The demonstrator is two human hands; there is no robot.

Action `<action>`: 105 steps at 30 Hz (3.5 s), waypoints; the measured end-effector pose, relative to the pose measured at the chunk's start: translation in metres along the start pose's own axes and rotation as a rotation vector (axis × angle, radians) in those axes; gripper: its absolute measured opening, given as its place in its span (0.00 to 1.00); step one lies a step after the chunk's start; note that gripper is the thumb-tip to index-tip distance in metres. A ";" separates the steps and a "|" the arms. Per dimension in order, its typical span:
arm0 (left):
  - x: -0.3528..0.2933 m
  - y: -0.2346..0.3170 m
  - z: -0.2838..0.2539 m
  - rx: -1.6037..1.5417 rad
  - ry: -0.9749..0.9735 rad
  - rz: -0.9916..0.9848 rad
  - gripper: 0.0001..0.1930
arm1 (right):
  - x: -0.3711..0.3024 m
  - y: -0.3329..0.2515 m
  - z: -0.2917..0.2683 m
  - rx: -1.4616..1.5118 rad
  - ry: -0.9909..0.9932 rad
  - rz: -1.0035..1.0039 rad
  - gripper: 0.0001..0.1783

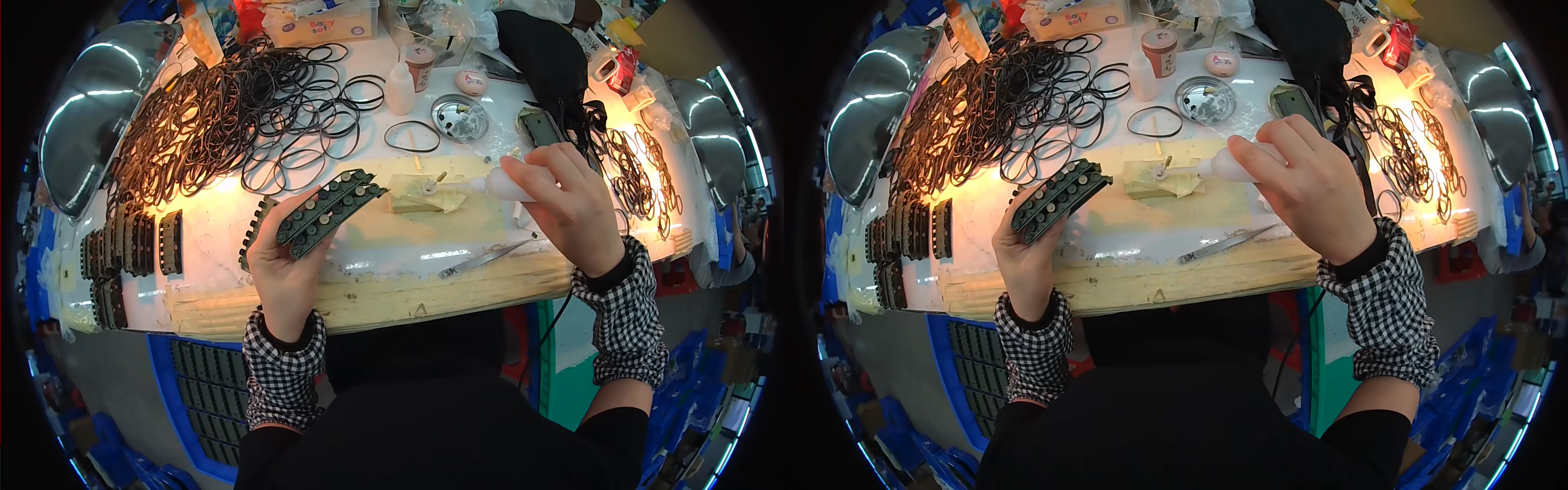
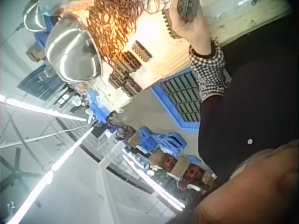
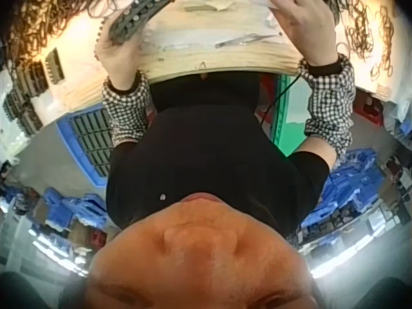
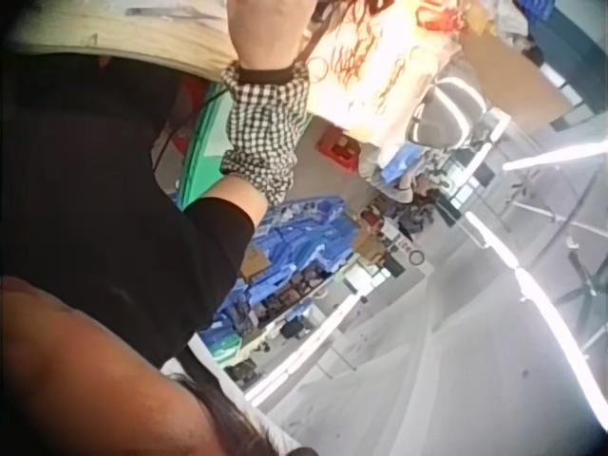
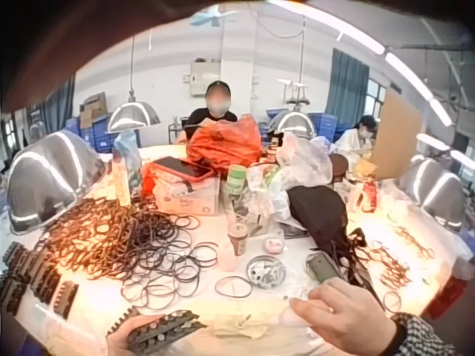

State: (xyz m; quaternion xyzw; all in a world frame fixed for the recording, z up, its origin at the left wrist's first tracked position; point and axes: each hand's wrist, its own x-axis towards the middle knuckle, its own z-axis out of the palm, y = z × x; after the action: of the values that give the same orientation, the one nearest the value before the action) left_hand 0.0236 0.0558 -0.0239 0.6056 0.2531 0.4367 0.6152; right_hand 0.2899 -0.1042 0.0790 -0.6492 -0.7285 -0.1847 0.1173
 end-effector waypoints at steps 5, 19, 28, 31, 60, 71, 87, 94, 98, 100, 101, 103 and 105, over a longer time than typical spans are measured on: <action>0.002 0.002 -0.002 -0.010 0.015 -0.032 0.21 | 0.000 0.000 0.000 0.016 -0.009 0.007 0.27; 0.002 0.016 -0.002 0.265 -0.131 0.316 0.20 | -0.016 0.066 0.036 0.769 0.044 0.573 0.21; -0.003 0.008 0.011 0.277 -0.209 0.391 0.21 | 0.043 0.132 0.102 0.350 -0.001 0.600 0.27; -0.002 0.007 0.010 0.295 -0.212 0.392 0.21 | 0.041 0.128 0.093 0.298 -0.109 0.627 0.25; -0.003 0.006 0.010 0.217 -0.283 0.246 0.20 | 0.028 -0.053 0.025 0.592 0.418 0.296 0.04; -0.002 0.006 0.012 0.195 -0.315 0.243 0.20 | 0.022 -0.083 0.039 1.384 0.379 0.593 0.06; -0.002 0.004 0.012 0.236 -0.309 0.281 0.21 | 0.023 -0.082 0.042 1.391 0.375 0.608 0.06; -0.001 0.007 0.012 0.239 -0.315 0.270 0.20 | 0.020 -0.070 0.052 1.052 0.527 0.551 0.05; -0.002 0.006 0.012 0.240 -0.314 0.260 0.20 | 0.026 -0.061 0.053 0.582 0.461 0.366 0.03; -0.002 0.006 0.012 0.243 -0.315 0.263 0.21 | 0.026 -0.059 0.058 0.440 0.410 0.315 0.03; -0.002 0.006 0.011 0.241 -0.316 0.262 0.21 | 0.025 -0.058 0.060 0.369 0.384 0.289 0.03; -0.002 0.006 0.012 0.230 -0.322 0.261 0.21 | 0.025 -0.058 0.058 0.370 0.439 0.287 0.04; -0.001 0.006 0.012 0.218 -0.325 0.261 0.20 | 0.026 -0.060 0.056 0.427 0.492 0.301 0.05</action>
State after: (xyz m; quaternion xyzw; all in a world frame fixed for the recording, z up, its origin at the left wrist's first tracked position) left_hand 0.0320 0.0475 -0.0172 0.7583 0.1157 0.3794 0.5173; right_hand 0.2309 -0.0630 0.0323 -0.6463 -0.5968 -0.1598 0.4479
